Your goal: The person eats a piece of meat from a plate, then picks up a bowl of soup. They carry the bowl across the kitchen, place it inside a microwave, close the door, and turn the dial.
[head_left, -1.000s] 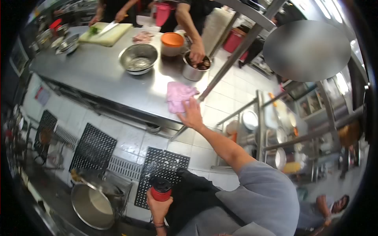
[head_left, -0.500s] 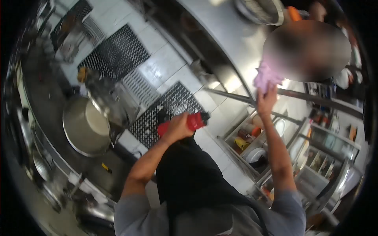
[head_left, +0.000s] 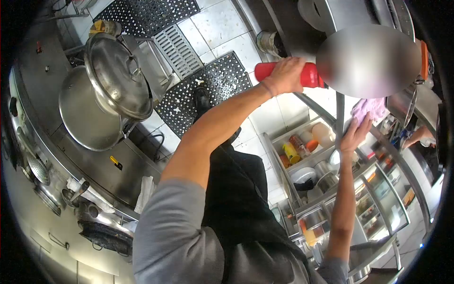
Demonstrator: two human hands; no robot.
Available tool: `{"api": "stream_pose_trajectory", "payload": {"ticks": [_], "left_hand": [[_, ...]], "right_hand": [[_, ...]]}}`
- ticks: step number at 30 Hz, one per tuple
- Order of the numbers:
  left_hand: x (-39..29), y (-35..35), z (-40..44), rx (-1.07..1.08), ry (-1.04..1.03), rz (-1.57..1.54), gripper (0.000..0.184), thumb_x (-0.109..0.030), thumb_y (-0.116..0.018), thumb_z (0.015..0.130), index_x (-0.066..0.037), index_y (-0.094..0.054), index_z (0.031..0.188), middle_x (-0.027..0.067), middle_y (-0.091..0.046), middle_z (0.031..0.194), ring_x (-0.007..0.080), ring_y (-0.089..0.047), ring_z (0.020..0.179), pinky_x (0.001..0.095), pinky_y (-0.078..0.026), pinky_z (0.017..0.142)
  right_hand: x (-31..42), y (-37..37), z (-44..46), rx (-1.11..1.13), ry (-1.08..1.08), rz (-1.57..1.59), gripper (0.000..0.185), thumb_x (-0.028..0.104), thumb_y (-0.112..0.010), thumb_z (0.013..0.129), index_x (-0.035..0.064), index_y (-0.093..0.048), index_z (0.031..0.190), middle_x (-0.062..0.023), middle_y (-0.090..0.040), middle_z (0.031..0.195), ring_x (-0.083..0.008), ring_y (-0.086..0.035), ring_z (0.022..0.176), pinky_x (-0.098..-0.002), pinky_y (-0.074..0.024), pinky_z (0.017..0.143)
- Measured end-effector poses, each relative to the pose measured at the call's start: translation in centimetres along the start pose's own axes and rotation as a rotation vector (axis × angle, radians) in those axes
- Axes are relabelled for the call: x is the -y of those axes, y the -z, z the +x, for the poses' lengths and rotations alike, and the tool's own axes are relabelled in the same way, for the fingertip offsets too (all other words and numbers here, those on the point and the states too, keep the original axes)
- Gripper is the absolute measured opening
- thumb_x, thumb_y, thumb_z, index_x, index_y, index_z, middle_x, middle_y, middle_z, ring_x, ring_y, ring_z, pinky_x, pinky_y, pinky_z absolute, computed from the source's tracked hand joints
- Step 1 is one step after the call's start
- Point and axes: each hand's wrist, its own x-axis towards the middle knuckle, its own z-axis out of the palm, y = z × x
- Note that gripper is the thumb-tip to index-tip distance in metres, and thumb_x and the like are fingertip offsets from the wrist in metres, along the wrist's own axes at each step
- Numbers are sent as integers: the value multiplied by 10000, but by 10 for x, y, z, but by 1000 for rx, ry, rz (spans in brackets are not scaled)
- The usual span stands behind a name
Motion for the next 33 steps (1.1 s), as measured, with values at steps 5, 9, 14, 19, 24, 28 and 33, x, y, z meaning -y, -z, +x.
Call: {"api": "stream_pose_trajectory", "payload": {"ticks": [5,9,14,19,24,28,33], "left_hand": [[-7,-37,54,175,-1,-2,726,-236,-838,557,7,-562,1184,224,-651,1058,409,-622,1035,478,-459,963],[-2,-83,60,-96,-126,63,748,-245,-821,566,-141,-580,1267,94,-645,1180,378,-550,1133,504,-433,974],[-2,-103,54,98,-66,-44,640,-232,-828,588,-150,-637,1193,59,-646,1190,330,-562,1134,478,-446,987],[8,-128,51,-13,-128,-170,601,-182,-853,518,-103,-644,1075,108,-659,1010,334,-627,1009,439,-486,915],[-6,-86,56,9,-46,-163,644,-178,-858,504,-149,-660,1115,90,-684,1060,339,-630,1030,458,-469,959],[-8,-89,55,157,132,-33,719,-233,-829,628,-220,-589,1305,44,-611,1262,312,-546,1179,470,-442,1009],[0,-94,58,94,73,-71,652,-206,-813,598,-128,-615,1214,74,-633,1192,335,-559,1126,501,-475,957]], "right_hand": [[0,3,2,27,15,-3,624,409,-458,1032,65,-360,1542,-301,-282,1575,-461,-255,1469,-536,-197,1177],[1,2,0,26,-1,-19,616,390,-454,1035,62,-352,1546,-301,-297,1568,-455,-237,1479,-532,-196,1179],[1,4,0,49,-1,-38,617,389,-433,1039,76,-325,1560,-271,-274,1591,-438,-228,1487,-533,-162,1189],[-6,3,-1,32,49,-71,605,364,-436,1039,45,-346,1546,-263,-315,1575,-432,-241,1482,-520,-176,1193],[-7,3,-2,25,42,-40,599,350,-436,1039,39,-353,1544,-257,-306,1583,-422,-230,1490,-507,-174,1198],[-23,1,-3,21,110,-67,591,334,-410,1045,9,-348,1535,-245,-320,1582,-424,-226,1490,-515,-182,1197],[-26,-1,-4,23,97,-85,604,334,-409,1041,3,-330,1540,-249,-314,1583,-428,-230,1486,-510,-180,1201]]}}
